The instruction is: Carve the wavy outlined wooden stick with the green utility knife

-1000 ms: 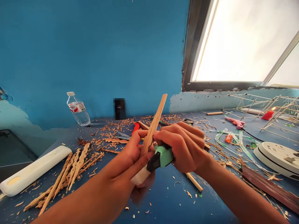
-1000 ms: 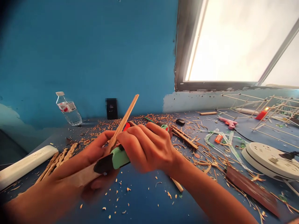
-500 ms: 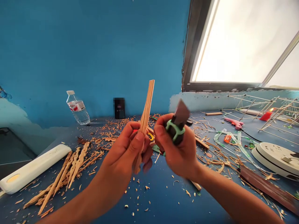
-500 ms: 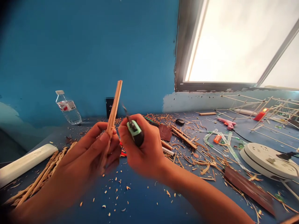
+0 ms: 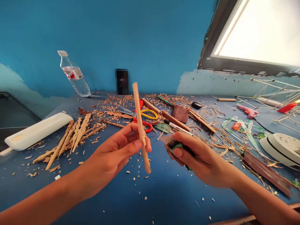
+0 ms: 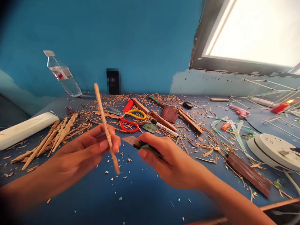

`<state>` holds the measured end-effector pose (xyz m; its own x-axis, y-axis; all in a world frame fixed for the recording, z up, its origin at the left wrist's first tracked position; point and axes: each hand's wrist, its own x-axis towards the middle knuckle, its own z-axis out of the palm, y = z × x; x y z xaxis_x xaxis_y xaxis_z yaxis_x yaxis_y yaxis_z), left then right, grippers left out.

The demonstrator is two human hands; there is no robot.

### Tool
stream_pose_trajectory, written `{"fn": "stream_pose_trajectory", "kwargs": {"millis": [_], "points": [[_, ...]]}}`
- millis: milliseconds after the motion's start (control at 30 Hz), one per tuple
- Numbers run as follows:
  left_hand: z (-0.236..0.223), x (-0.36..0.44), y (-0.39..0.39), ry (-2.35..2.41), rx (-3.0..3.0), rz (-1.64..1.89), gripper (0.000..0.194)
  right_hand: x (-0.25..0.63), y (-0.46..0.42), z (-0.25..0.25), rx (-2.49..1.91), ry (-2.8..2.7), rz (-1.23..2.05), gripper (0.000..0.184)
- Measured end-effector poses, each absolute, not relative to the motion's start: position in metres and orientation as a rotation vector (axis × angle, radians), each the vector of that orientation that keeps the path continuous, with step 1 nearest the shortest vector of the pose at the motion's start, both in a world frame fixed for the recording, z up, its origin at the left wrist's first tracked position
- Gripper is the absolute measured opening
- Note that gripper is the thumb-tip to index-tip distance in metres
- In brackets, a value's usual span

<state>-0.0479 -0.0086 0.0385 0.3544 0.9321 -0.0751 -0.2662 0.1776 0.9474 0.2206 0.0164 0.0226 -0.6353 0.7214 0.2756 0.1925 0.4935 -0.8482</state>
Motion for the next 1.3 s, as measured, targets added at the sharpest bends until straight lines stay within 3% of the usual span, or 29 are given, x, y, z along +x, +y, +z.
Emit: {"fn": "stream_pose_trajectory", "kwargs": {"millis": [267, 367, 500, 667, 833, 1133, 1300], "points": [[0.004, -0.043, 0.015, 0.802, 1.011, 0.967, 0.025, 0.181, 0.006, -0.003, -1.051, -1.815, 1.393, 0.031], [0.003, -0.048, 0.021, 0.878, 1.006, 1.062, 0.023, 0.183, -0.005, -0.009, -1.217, -1.834, 1.293, 0.037], [-0.002, -0.073, 0.034, 0.944, 1.137, 1.014, 0.021, 0.201, -0.014, -0.004, -1.261, -2.103, 1.3, 0.031], [-0.012, -0.116, 0.054, 0.925, 1.356, 0.59, 0.013, 0.213, 0.009, 0.005, -1.048, -2.507, 0.764, 0.052], [-0.013, -0.137, 0.062, 0.934, 1.77, 0.47, 0.004, 0.185, 0.047, -0.001, -0.707, -2.836, 0.249, 0.061], [-0.035, -0.133, 0.06, 0.777, 1.935, 0.474, 0.031, 0.146, 0.082, -0.024, -0.317, -2.995, 0.156, 0.062], [-0.039, -0.133, 0.064, 0.705, 2.056, 0.499, 0.03, 0.146, 0.082, -0.023, -0.249, -3.029, 0.084, 0.062]]}}
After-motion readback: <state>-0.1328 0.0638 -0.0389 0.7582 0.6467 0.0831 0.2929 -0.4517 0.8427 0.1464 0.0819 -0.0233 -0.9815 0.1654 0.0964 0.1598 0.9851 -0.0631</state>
